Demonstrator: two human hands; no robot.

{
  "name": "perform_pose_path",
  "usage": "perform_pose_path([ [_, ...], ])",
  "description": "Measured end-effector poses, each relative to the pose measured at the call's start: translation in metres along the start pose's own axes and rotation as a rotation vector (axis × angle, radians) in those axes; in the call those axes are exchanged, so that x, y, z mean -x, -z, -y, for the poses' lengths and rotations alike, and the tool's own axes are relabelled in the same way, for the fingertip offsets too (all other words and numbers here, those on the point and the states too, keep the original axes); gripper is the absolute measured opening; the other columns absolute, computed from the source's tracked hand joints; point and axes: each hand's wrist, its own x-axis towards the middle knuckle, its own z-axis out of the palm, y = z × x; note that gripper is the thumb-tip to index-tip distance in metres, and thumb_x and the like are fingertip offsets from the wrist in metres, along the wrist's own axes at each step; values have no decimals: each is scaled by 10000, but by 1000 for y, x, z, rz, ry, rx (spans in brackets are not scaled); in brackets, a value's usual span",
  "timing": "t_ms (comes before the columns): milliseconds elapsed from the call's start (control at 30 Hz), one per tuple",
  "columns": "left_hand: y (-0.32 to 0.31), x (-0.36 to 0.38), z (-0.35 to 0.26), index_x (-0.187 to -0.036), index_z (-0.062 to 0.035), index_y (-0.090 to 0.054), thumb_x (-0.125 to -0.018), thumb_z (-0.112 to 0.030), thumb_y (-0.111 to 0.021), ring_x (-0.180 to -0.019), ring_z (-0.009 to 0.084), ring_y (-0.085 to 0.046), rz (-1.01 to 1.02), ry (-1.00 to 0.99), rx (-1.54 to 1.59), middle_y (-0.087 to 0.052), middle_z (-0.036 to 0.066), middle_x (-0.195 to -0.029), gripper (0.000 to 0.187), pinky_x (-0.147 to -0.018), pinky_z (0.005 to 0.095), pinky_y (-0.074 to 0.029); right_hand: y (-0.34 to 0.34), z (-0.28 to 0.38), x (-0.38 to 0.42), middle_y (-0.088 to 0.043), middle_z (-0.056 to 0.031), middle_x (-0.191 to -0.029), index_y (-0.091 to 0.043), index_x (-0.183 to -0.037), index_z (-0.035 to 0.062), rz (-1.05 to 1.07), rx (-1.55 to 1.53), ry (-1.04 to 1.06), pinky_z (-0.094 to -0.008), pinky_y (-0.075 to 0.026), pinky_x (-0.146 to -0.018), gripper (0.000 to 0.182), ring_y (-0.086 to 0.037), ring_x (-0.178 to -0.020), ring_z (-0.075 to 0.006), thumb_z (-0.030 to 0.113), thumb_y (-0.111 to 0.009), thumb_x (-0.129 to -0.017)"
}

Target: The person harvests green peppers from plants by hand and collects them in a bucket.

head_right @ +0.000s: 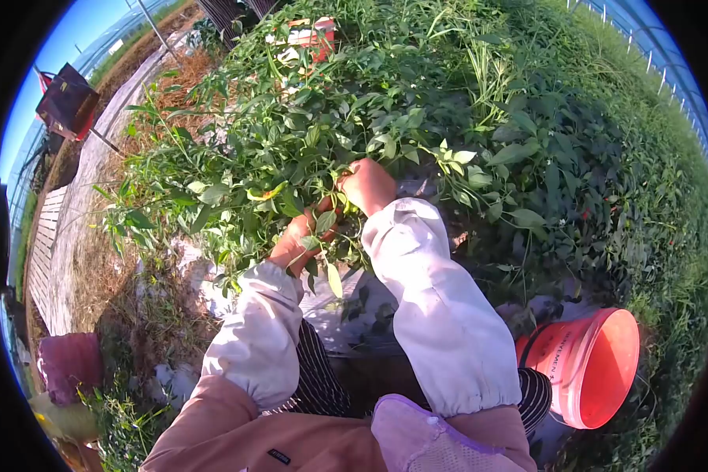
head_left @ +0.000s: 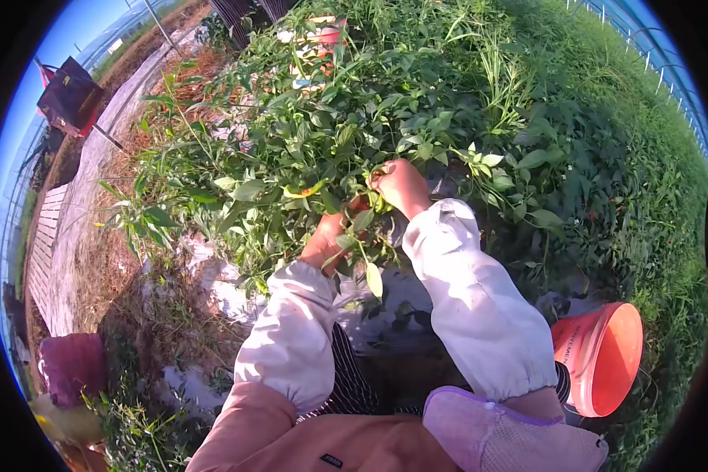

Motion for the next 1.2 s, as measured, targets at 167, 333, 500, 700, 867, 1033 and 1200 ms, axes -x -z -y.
perform_pose_path([
  [167, -11, 4, -6, -1121, -97, -542, -951, -334, -497, -547, 141, -512, -75, -34, -70, -606, 45, -858, 296, -436, 245, -396, 7, 8, 2, -641, -137, -646, -680, -770, 3, 223, -373, -161, -334, -430, -483, 222, -592, -537, -197, 222, -704, -739],
  [333, -26, 16, -10, -1163, -68, -584, -988, -304, -434, -563, 125, -532, -156, -70, -115, -623, 41, -836, 330, -443, 250, -391, 108, 47, 33, -516, -16, -715, -530, -845, 42, 627, -1365, -269, -239, -364, -507, 184, -451, -553, -124, 225, -549, -838],
  [500, 7, -3, -21, -1090, -108, -560, -964, -288, -443, -538, 143, -456, 56, -21, 67, -510, 36, -744, 249, -420, 266, -412, 242, 56, 96, -632, -70, -796, -609, -921, 21, 327, -895, -129, -248, -465, -595, 185, -592, -651, -135, 150, -638, -792],
  [700, 54, -8, -42, -906, -67, -501, -970, -335, -486, -508, 171, -446, 395, 95, 403, -461, 36, -672, 276, -425, 285, -404, 410, -61, 263, -497, 12, -646, -578, -824, -5, -313, 320, -278, -232, -352, -502, 58, -424, -587, -35, 45, -549, -823],
  [867, 48, -2, -45, -960, -49, -458, -1012, -295, -400, -567, 164, -368, 453, 58, 408, -396, 56, -717, 259, -438, 267, -344, 445, -124, 357, -639, -206, -860, -574, -1085, -37, -144, 952, -713, -344, -532, -701, 328, -667, -728, -259, 176, -623, -839],
  [1033, 4, 18, -40, -878, -80, -466, -997, -284, -441, -492, 162, -432, 182, 12, 353, -428, 36, -659, 238, -384, 269, -384, 380, -91, 291, -652, -95, -966, -578, -1121, -21, -261, 250, -323, -284, -483, -822, 291, -625, -931, -183, 133, -630, -880],
  [1200, 6, 9, -31, -1070, -50, -514, -999, -278, -435, -484, 170, -433, 232, 5, 242, -452, 43, -667, 252, -391, 288, -367, 316, -37, 244, -645, -59, -860, -616, -996, -40, 125, -329, -162, -234, -490, -730, 187, -607, -802, -93, 112, -629, -889],
])
